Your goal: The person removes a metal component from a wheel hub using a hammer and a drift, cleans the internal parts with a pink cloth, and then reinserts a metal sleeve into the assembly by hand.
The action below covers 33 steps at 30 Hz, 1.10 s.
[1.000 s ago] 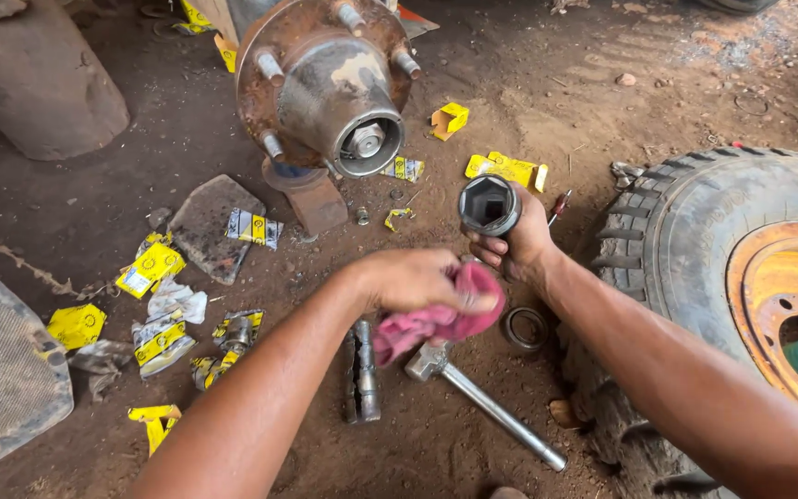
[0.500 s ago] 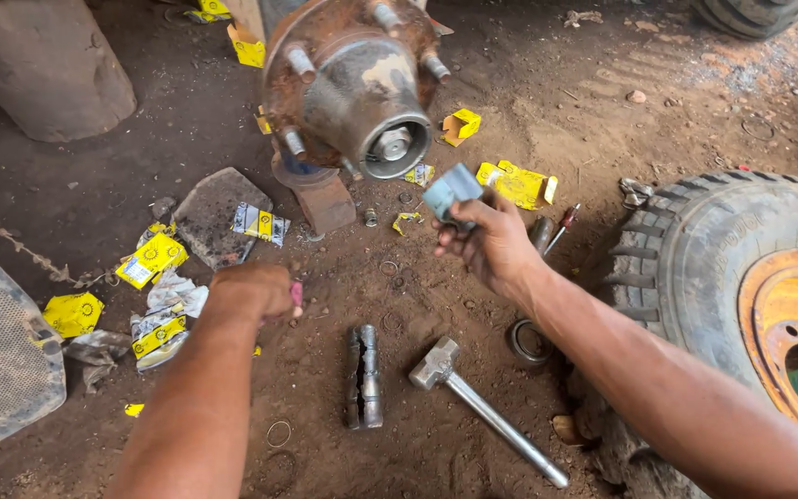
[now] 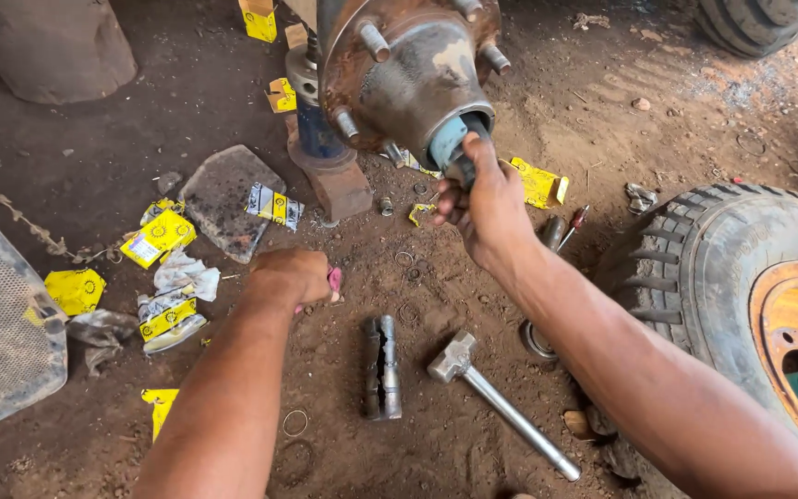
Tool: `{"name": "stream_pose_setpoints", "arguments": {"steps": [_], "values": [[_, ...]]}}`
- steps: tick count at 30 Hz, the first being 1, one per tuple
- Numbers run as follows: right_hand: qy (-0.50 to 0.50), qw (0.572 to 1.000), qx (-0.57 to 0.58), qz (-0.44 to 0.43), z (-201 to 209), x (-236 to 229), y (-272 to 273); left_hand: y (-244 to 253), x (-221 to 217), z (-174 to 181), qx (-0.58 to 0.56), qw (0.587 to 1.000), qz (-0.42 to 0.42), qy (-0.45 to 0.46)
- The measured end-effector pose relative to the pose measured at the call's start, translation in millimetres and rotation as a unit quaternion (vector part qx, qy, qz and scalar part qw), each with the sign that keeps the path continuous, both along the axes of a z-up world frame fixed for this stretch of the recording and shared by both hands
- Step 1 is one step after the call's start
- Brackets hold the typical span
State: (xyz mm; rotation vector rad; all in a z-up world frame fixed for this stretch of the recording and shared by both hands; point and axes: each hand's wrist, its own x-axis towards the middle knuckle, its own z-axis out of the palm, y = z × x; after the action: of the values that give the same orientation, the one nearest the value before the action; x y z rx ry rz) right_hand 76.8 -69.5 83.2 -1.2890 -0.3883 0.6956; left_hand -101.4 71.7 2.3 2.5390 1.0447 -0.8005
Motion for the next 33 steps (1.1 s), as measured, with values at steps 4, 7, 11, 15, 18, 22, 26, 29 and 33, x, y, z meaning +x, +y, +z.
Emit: {"name": "stream_pose_setpoints", "arguments": {"steps": [4, 7, 11, 15, 18, 22, 26, 29, 33], "values": [[0.093, 0.995, 0.014, -0.012, 7, 10, 8, 12, 3, -26, 0.003, 1.0, -0.003, 0.001], [0.039, 0.999, 0.024, -0.01, 1, 5, 7, 18, 3, -34, -0.014, 1.0, 0.005, 0.005], [-0.028, 0.997, -0.024, -0.071, 2, 1, 14, 15, -4, -34, -0.03, 1.0, 0.005, 0.005], [0.0, 0.998, -0.034, -0.048, 1, 7, 9, 9, -5, -35, -0.058, 0.998, 0.039, -0.01], [0.024, 0.999, -0.04, 0.002, 6, 13, 4, -1, -2, -26, -0.081, 0.995, 0.04, -0.038], [0.054, 0.997, -0.022, 0.044, 7, 15, -2, -16, 13, -8, -0.129, 0.985, 0.072, -0.084], [0.053, 0.994, -0.075, 0.063, 5, 20, -8, -22, 22, -7, -0.235, 0.947, 0.143, -0.166], [0.014, 0.988, -0.134, 0.069, -6, 30, -25, -18, 33, -15, -0.339, 0.891, 0.153, -0.259], [-0.124, 0.946, -0.264, 0.142, -39, 13, -60, -20, 73, -35, -0.354, 0.824, 0.167, -0.41]]}}
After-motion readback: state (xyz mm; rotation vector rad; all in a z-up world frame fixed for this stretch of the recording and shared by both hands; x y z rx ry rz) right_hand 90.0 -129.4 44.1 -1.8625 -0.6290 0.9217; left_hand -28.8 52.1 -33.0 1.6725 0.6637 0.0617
